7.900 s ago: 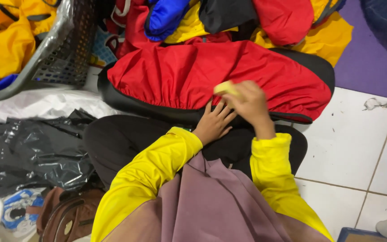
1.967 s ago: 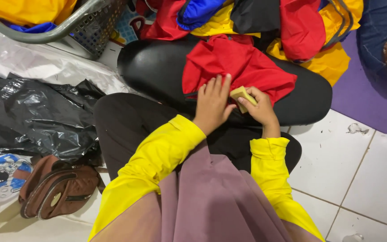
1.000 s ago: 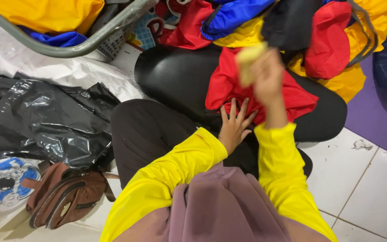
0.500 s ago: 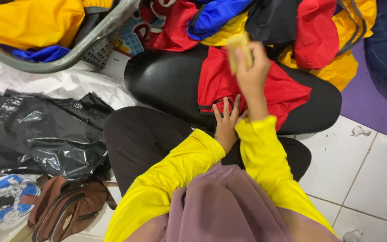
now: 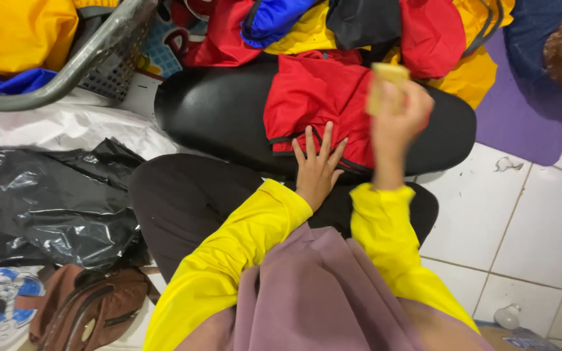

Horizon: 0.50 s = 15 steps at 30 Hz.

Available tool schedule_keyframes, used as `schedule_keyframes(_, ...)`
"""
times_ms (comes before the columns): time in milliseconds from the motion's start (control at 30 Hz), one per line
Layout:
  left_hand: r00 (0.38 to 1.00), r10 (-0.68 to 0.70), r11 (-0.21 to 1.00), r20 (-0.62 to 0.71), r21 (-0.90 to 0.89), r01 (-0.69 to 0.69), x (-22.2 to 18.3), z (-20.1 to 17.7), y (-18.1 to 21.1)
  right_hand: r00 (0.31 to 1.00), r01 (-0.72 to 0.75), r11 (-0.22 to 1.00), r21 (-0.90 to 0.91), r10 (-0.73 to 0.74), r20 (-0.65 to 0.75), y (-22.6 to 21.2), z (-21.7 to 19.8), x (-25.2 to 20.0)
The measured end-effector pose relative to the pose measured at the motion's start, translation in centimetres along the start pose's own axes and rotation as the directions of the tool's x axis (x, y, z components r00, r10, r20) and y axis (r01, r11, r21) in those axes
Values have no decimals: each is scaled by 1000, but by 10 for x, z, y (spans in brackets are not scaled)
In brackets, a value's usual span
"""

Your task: Folding a red rain cover and placing it into a clear plastic sleeve followed by a black plastic bag for shipping.

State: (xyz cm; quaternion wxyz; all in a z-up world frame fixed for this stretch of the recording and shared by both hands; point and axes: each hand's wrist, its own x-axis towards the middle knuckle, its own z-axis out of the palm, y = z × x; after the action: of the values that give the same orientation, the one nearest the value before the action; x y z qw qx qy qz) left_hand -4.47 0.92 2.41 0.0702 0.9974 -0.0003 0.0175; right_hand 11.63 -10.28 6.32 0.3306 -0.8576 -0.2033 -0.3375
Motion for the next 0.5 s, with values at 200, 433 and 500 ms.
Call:
schedule_keyframes(200,1000,27,999,9,-22,-27,-7,4,12,775,-626,744,235,626,81,149,-93,-104)
schedule_keyframes(433,968,226,969,-108,-72,-235,-3,21,11,490,-869,405,285,788,373,52,-67,-115)
schedule_keyframes(500,966,215,965,-140,-123,-233,-1,24,8,449,-883,315,347,780,435,49,-63,-115)
